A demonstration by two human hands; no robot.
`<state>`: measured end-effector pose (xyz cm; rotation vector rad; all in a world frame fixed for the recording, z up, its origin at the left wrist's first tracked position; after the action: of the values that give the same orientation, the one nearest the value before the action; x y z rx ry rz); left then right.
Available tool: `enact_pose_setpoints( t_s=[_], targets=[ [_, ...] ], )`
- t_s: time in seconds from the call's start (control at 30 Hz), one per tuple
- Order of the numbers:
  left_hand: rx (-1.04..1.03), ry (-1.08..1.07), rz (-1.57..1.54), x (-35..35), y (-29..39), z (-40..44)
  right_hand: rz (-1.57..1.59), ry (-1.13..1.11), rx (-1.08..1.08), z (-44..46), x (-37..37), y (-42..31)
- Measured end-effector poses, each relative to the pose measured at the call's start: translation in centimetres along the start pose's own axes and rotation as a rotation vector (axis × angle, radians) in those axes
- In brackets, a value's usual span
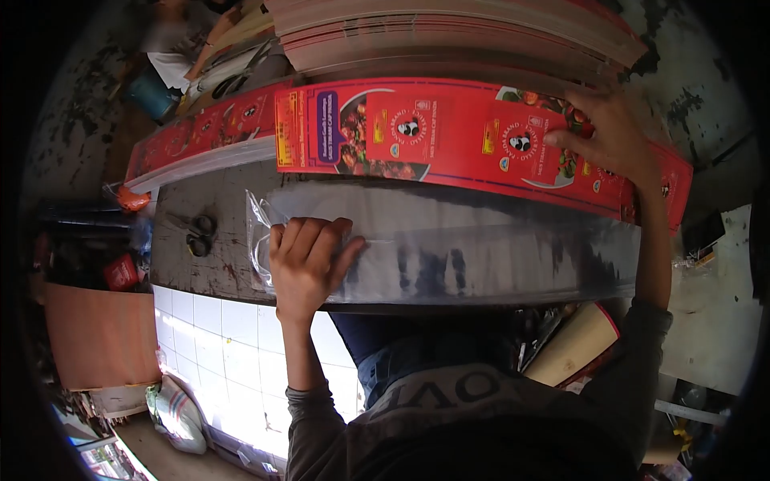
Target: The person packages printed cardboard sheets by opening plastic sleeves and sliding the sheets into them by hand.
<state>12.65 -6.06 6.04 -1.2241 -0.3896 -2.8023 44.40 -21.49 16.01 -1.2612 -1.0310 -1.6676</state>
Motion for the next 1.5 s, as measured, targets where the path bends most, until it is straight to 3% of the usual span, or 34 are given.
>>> enact_pose_setpoints(
  t_s=[0.07,0.2,0.27,0.5,0.57,1.5],
  targets=[
    [0.009,-0.008,0.011,0.0,0.1,0.0,0.083,0.058,0.118,-2.0,-1.9,-0.5],
    [0.012,-0.010,0.053,-0.2,0.2,0.0,0.149,0.098,0.061,-3.5,-4.0,-0.6],
    [0.035,-0.021,0.033,-0.3,0.3,-0.1,0.117,0.265,0.135,-3.8,-5.0,-0.2],
    [0.051,-0.024,0.063,-0.4,0.2,0.0,0.072,0.273,0.176,-3.9,-6.1,0.5],
    [0.056,-0.026,0.059,-0.4,0.3,0.0,0.091,0.383,0.197,-3.8,-5.8,0.2],
    [0.110,-0.036,0.023,-0.6,0.0,-0.2,0.114,0.296,0.167,-4.2,-6.2,0.2]
  ],
)
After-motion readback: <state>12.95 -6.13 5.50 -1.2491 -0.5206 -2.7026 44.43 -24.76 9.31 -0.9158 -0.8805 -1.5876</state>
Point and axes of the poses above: each hand's wrist, its own z-axis towards the middle knuckle, its own x-axis out of the back of the hand, y = z × x, the point moved 2 cm from there along z, towards the middle knuckle, and after that the axes turned 11 degrees about -z, right-handed, at the moved point
